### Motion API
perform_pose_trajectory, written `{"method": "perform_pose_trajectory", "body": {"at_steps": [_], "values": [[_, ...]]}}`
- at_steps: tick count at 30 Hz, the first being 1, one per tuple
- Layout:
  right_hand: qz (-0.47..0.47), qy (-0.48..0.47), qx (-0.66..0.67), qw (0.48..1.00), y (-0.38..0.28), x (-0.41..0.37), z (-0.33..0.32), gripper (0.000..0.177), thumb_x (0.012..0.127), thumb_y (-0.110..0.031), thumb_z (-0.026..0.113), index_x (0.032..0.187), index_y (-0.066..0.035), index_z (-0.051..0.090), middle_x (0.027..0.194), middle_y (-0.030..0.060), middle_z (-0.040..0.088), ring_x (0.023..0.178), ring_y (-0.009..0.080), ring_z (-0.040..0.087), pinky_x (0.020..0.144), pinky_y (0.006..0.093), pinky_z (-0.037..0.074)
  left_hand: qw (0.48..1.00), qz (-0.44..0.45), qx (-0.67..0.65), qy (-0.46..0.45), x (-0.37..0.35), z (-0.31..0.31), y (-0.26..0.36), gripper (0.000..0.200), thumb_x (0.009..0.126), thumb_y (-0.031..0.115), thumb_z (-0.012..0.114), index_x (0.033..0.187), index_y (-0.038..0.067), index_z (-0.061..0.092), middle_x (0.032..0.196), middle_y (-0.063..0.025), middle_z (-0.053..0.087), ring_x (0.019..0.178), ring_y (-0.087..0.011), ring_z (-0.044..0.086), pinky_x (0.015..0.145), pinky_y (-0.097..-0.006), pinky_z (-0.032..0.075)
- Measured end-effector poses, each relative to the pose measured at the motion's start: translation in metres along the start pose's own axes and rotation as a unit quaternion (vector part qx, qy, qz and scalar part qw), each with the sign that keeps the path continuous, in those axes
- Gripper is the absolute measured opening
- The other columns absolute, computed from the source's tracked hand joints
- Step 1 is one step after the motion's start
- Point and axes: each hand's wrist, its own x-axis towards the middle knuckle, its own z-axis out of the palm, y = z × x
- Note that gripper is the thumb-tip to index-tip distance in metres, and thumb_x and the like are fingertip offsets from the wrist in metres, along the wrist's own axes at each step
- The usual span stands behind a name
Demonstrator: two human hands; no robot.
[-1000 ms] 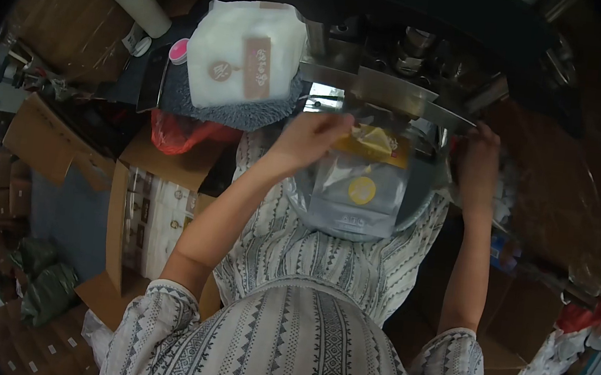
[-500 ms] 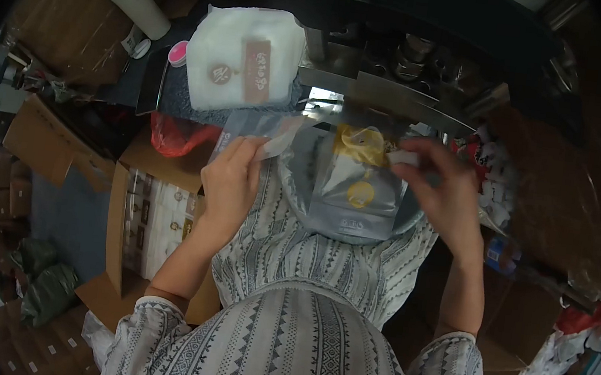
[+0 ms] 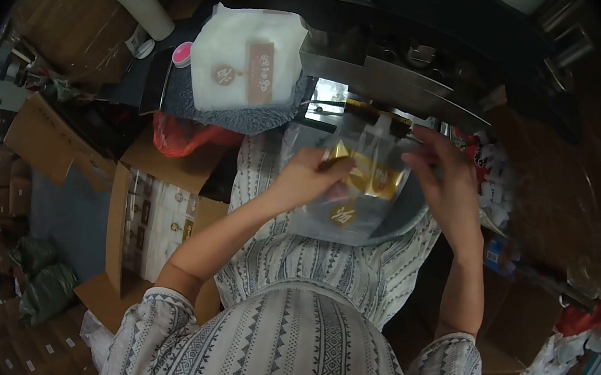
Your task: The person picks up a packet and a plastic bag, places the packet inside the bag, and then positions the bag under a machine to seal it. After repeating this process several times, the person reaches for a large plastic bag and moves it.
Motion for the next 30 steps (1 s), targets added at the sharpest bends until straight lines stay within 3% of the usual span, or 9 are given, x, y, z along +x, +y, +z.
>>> {"method": "perform_pose_trajectory", "body": {"at_steps": [5,7,10,14,16,19,22,29,30], "values": [[0.020,-0.024,-0.022,0.999,-0.010,-0.032,-0.016,0.021,0.085,-0.012,0.067,0.101,0.002,0.064,0.080,0.0153,0.067,0.074,0.0241,0.069,0.063,0.0312,0.052,0.963,-0.073,-0.256,0.027,0.036,0.001,0.003,0.034,0.094,0.025,0.060,0.100,-0.008,0.062,0.086,-0.0113,0.067,0.075,-0.0151,0.067,0.061,-0.0238,0.052],[0.261,-0.269,0.068,0.925,-0.002,-0.041,-0.019,0.022,0.086,-0.016,0.065,0.100,0.001,0.064,0.086,0.0176,0.068,0.080,0.0276,0.068,0.068,0.0344,0.052,0.971,-0.086,-0.220,0.030,0.033,-0.001,0.006,0.035,0.094,0.027,0.060,0.099,-0.007,0.063,0.083,-0.0070,0.065,0.073,-0.0112,0.063,0.065,-0.0221,0.051],[0.212,-0.327,-0.069,0.918,0.103,-0.054,0.028,0.022,0.085,-0.012,0.065,0.101,0.003,0.064,0.091,0.0150,0.067,0.089,0.0216,0.067,0.077,0.0335,0.053,0.981,-0.093,-0.169,0.034,0.030,-0.003,0.008,0.039,0.095,0.031,0.058,0.101,-0.007,0.062,0.085,-0.0051,0.064,0.074,-0.0084,0.060,0.072,-0.0218,0.050],[0.148,-0.215,-0.114,0.959,0.179,-0.048,0.094,0.053,0.071,-0.019,0.073,0.119,-0.004,0.057,0.114,0.0209,0.061,0.109,0.0358,0.057,0.091,0.0397,0.047,0.981,-0.071,-0.181,-0.001,0.031,-0.008,0.005,0.041,0.095,0.032,0.057,0.110,-0.007,0.059,0.099,-0.0103,0.066,0.087,-0.0109,0.064,0.083,-0.0251,0.051],[-0.038,-0.115,-0.189,0.974,0.253,-0.051,0.160,0.071,0.067,-0.020,0.075,0.131,-0.008,0.049,0.133,0.0211,0.048,0.127,0.0365,0.041,0.105,0.0478,0.034,0.984,-0.073,-0.159,-0.012,0.031,-0.012,0.003,0.041,0.095,0.031,0.057,0.112,-0.006,0.057,0.102,-0.0099,0.066,0.089,-0.0112,0.064,0.084,-0.0251,0.050],[-0.021,-0.078,-0.163,0.983,0.265,-0.035,0.212,0.083,0.064,-0.021,0.077,0.138,-0.012,0.041,0.144,0.0202,0.035,0.137,0.0363,0.026,0.110,0.0562,0.020,0.985,-0.073,-0.155,-0.022,0.027,-0.011,0.010,0.038,0.095,0.027,0.057,0.114,-0.006,0.058,0.103,-0.0090,0.066,0.090,-0.0107,0.063,0.082,-0.0241,0.050],[-0.013,-0.090,0.080,0.993,0.307,-0.027,0.271,0.076,0.066,-0.018,0.075,0.136,-0.013,0.046,0.142,0.0194,0.038,0.136,0.0353,0.029,0.108,0.0593,0.021,0.988,-0.068,-0.138,-0.030,0.026,-0.015,0.008,0.034,0.095,0.024,0.058,0.114,-0.004,0.060,0.102,-0.0075,0.067,0.088,-0.0093,0.062,0.078,-0.0234,0.049],[-0.021,0.023,0.002,1.000,0.249,-0.051,0.240,0.035,0.082,-0.014,0.058,0.116,-0.013,0.061,0.129,0.0127,0.053,0.126,0.0353,0.044,0.107,0.0518,0.029,0.999,0.033,0.035,0.003,0.033,-0.024,-0.030,0.024,0.094,0.017,0.058,0.112,0.002,0.063,0.098,-0.0040,0.068,0.083,-0.0090,0.060,0.078,-0.0259,0.047],[0.024,-0.093,-0.054,0.994,0.237,-0.050,0.224,0.031,0.083,-0.016,0.056,0.114,-0.012,0.062,0.121,0.0124,0.059,0.117,0.0354,0.051,0.101,0.0486,0.036,0.999,0.032,0.036,0.003,0.034,-0.023,-0.042,0.024,0.094,0.017,0.058,0.112,0.002,0.063,0.098,-0.0040,0.068,0.083,-0.0090,0.060,0.078,-0.0259,0.047]]}}
